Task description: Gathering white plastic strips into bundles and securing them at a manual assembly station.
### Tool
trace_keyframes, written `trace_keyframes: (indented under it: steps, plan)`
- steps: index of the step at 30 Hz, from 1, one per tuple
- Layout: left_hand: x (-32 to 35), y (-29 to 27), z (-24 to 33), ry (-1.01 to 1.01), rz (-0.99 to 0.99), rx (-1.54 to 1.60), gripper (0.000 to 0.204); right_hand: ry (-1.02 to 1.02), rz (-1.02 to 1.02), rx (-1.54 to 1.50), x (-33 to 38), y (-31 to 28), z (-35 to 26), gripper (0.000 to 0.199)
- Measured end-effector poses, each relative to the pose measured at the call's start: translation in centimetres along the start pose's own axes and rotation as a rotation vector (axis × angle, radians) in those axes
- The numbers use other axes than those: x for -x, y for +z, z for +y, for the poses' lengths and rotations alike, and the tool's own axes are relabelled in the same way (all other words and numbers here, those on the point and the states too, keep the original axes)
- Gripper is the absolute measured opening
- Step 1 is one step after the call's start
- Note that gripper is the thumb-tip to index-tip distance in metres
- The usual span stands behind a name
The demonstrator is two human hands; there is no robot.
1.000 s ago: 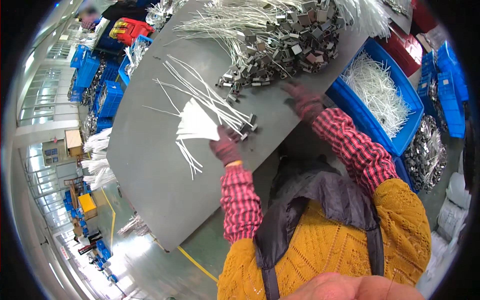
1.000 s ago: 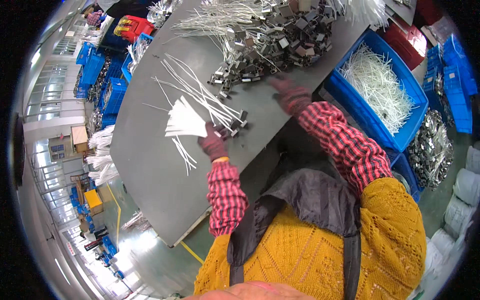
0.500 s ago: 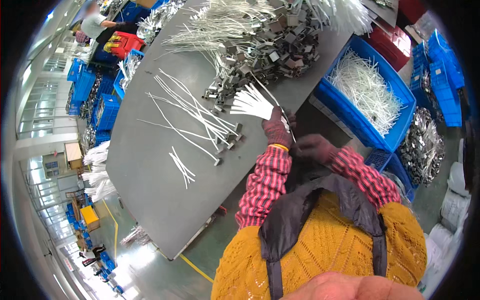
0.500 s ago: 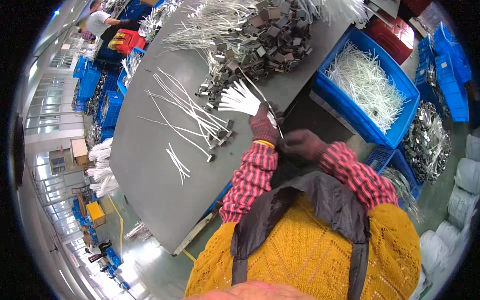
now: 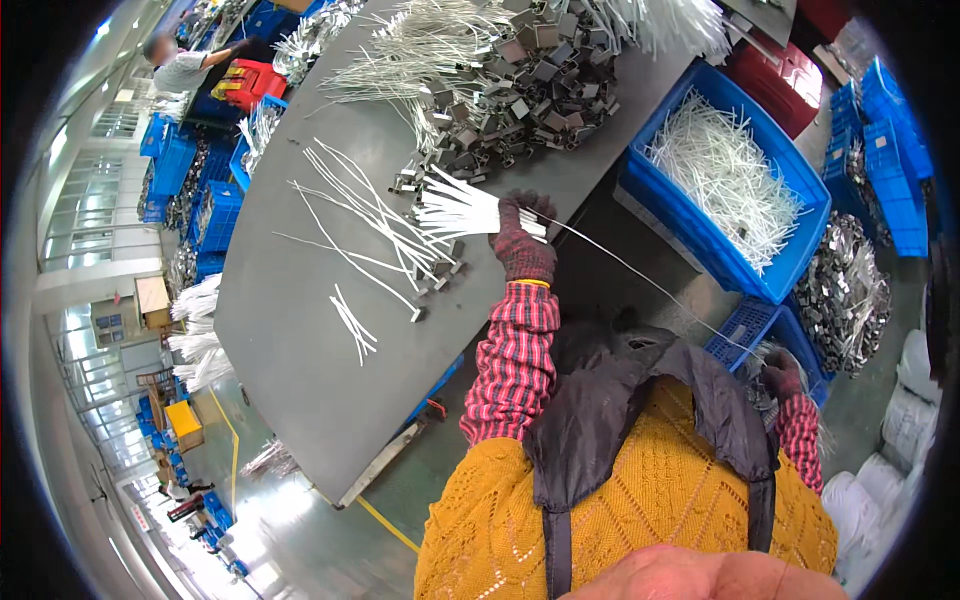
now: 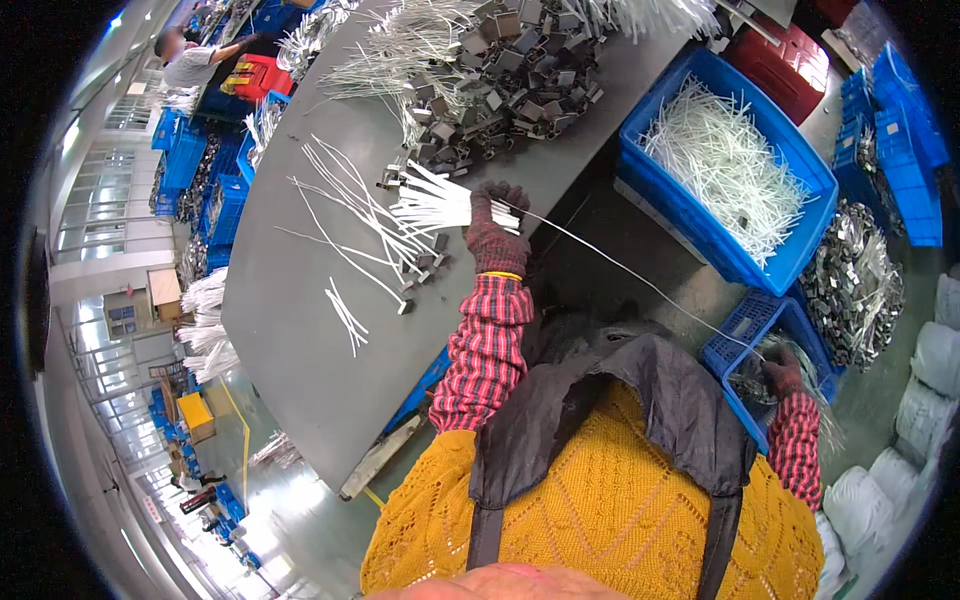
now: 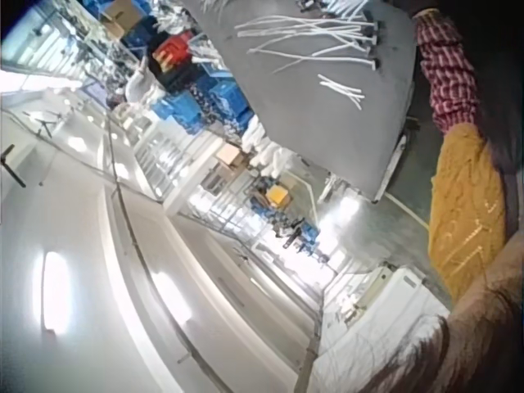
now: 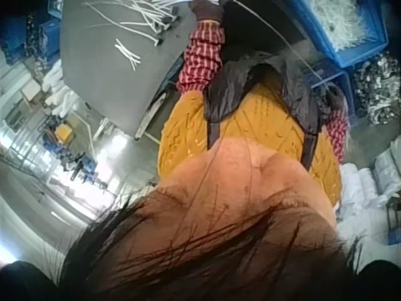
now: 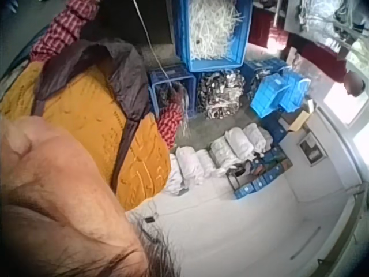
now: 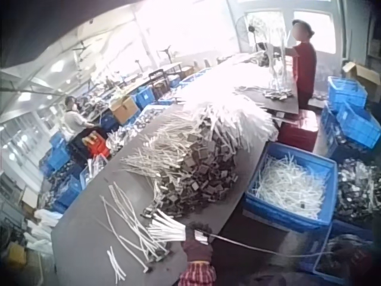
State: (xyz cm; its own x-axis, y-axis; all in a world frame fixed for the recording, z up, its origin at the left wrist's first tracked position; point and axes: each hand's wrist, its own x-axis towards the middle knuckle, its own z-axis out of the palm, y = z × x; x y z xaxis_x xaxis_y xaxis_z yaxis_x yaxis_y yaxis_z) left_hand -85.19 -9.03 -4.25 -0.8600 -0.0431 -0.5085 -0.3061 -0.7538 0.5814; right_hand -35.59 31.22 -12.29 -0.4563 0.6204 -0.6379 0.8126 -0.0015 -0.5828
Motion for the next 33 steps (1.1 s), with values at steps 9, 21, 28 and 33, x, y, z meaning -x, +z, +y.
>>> trace_keyframes:
  steps: [9,21,28,33]
  plan:
    - [-1.0,-0.8,3.5,0.181,0.122,-0.112,0.026,-0.008,-0.078,0.016,-1.9,-2.3,-2.3,0.029]
    - [1.5,-5.5,5.7,0.111,-0.125,-0.343,0.025,-0.446,-0.626,-0.049,2.0,24.8,-29.9,0.071]
    - [0.8,-9.0,9.5,0.27,-0.102,-0.599,0.022,-0.69,-0.644,0.05,10.1,42.9,-44.7,0.066]
    - [-1.3,-14.7,19.2,0.308,0.061,-0.688,0.022,-0.99,-0.622,0.24,8.3,49.3,-47.4,0.062]
